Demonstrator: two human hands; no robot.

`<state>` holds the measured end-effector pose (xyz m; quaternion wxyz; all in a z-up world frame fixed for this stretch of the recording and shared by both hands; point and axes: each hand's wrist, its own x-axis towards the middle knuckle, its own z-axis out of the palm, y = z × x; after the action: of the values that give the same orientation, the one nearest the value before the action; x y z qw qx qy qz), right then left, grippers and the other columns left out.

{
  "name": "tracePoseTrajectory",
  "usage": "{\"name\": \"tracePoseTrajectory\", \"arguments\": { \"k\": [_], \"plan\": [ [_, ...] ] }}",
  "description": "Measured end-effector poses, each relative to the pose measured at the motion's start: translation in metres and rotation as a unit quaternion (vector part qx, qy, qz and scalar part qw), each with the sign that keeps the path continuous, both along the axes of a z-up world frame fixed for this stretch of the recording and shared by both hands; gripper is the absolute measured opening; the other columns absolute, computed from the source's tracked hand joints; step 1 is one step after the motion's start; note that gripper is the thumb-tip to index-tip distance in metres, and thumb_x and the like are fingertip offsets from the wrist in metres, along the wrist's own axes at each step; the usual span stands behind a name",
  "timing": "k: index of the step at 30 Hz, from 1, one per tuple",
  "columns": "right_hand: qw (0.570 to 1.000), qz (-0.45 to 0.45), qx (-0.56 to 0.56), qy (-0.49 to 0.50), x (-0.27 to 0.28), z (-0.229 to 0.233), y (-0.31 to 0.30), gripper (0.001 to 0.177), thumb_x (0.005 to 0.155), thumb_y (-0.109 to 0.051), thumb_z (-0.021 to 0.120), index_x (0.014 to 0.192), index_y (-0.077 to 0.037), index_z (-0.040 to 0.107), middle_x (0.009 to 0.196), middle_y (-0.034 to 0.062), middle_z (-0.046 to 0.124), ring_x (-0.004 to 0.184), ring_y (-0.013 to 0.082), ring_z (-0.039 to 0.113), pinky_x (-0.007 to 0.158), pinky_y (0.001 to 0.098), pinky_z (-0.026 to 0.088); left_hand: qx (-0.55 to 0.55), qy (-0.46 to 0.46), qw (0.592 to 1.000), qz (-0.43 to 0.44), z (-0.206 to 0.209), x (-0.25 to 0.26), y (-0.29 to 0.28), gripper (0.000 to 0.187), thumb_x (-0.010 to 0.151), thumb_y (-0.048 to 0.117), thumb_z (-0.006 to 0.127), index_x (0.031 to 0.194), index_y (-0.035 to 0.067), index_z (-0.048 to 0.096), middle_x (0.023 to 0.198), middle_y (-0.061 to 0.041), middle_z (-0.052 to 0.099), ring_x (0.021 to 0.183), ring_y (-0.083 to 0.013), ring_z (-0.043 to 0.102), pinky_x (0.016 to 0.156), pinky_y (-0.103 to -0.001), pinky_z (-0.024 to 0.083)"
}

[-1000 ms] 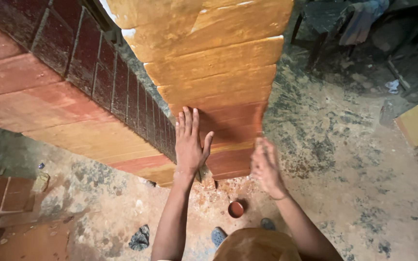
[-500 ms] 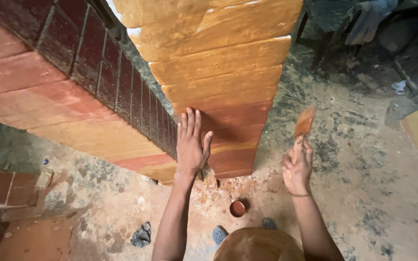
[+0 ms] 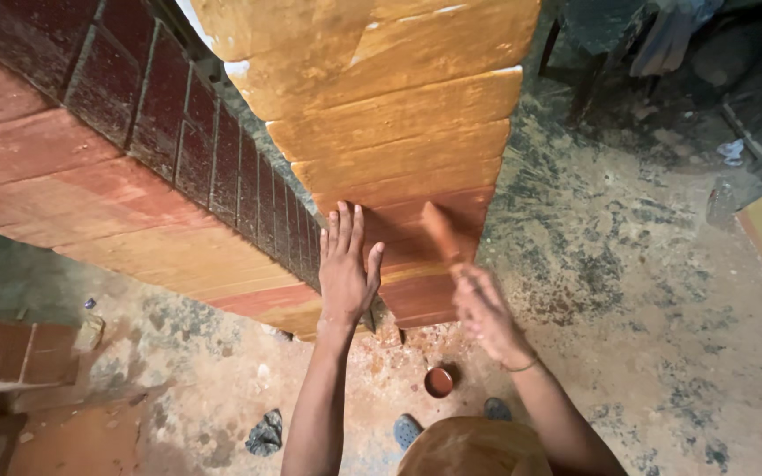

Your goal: The person paints a vertical wooden beam with reddish-brown paint using a brush. They repeatedly dip the brush into a small container on the floor and apply the paint in long vertical strokes, gradually covering the yellow primed surface.

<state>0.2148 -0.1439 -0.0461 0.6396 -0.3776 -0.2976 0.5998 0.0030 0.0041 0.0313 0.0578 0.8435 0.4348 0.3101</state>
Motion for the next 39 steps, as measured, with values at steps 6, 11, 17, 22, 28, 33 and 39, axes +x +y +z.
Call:
{"name": "tracePoseTrajectory", "arguments": {
  "k": [6,11,17,22,28,33,39],
  "plan": [
    [0.973,-0.222,-0.061,0.033,0.037,0.007,-0.013,0.037,0.103,-0.029,0.054,0.138,-0.023,0.047,0.103,-0.0092,0.06,0.059,0.0016,0.039,0.046,0.0168,0.033,-0.008,-0.005,1.0,0.002,0.001,0.002,-0.001,0.068,0.104,0.039,0.055,0.16,0.007,0.034,0.169,-0.018,0.025,0.155,-0.0418,0.025,0.123,-0.053,0.024],
    [0.962,-0.258,-0.067,0.054,0.033,0.017,-0.013,0.032,0.105,-0.033,0.054,0.134,-0.025,0.045,0.08,-0.0046,0.045,0.053,0.0036,0.037,0.046,0.018,0.035,-0.007,-0.009,1.0,0.0,-0.002,0.003,-0.002,0.069,0.104,0.039,0.055,0.16,0.007,0.033,0.169,-0.019,0.024,0.155,-0.0423,0.025,0.124,-0.053,0.024],
    [0.998,-0.053,-0.007,-0.027,-0.006,0.009,0.0,0.037,0.103,-0.03,0.05,0.138,-0.025,0.043,0.075,-0.0029,0.045,0.047,0.0033,0.037,0.034,0.0161,0.031,-0.011,-0.005,1.0,0.003,-0.002,0.003,-0.001,0.068,0.105,0.04,0.053,0.161,0.008,0.033,0.17,-0.018,0.024,0.155,-0.041,0.025,0.125,-0.053,0.022],
    [0.993,0.113,-0.009,-0.018,-0.01,-0.002,-0.001,0.039,0.107,-0.026,0.052,0.143,-0.016,0.042,0.081,-0.0007,0.05,0.052,0.0022,0.039,0.039,0.0145,0.035,-0.008,0.003,1.0,0.006,-0.003,0.001,-0.001,0.067,0.105,0.04,0.053,0.161,0.009,0.033,0.17,-0.017,0.024,0.156,-0.0396,0.025,0.125,-0.053,0.022],
    [0.994,-0.104,0.031,0.028,0.022,0.001,-0.001,0.037,0.108,-0.026,0.055,0.142,-0.014,0.046,0.076,-0.0023,0.046,0.051,0.0037,0.038,0.038,0.0185,0.031,-0.003,0.0,1.0,0.007,-0.005,0.0,-0.001,0.067,0.105,0.04,0.053,0.161,0.008,0.033,0.17,-0.017,0.024,0.156,-0.0396,0.025,0.125,-0.053,0.021],
    [0.96,-0.276,0.021,0.048,0.05,0.01,-0.021,0.026,0.116,-0.035,0.056,0.131,-0.018,0.043,0.076,-0.0049,0.042,0.055,0.0051,0.04,0.044,0.0202,0.034,0.007,0.015,1.0,-0.001,-0.008,0.002,0.003,0.07,0.104,0.041,0.054,0.161,0.005,0.031,0.169,-0.02,0.022,0.155,-0.0423,0.024,0.125,-0.053,0.021],
    [0.979,-0.201,0.016,-0.012,0.027,0.008,-0.007,0.036,0.103,-0.031,0.053,0.137,-0.022,0.044,0.078,-0.0054,0.047,0.055,0.0039,0.043,0.038,0.0188,0.038,0.011,0.023,1.0,-0.003,-0.008,0.002,0.004,0.071,0.104,0.041,0.054,0.161,0.005,0.031,0.169,-0.02,0.021,0.155,-0.0429,0.024,0.125,-0.053,0.02]
  ]
}}
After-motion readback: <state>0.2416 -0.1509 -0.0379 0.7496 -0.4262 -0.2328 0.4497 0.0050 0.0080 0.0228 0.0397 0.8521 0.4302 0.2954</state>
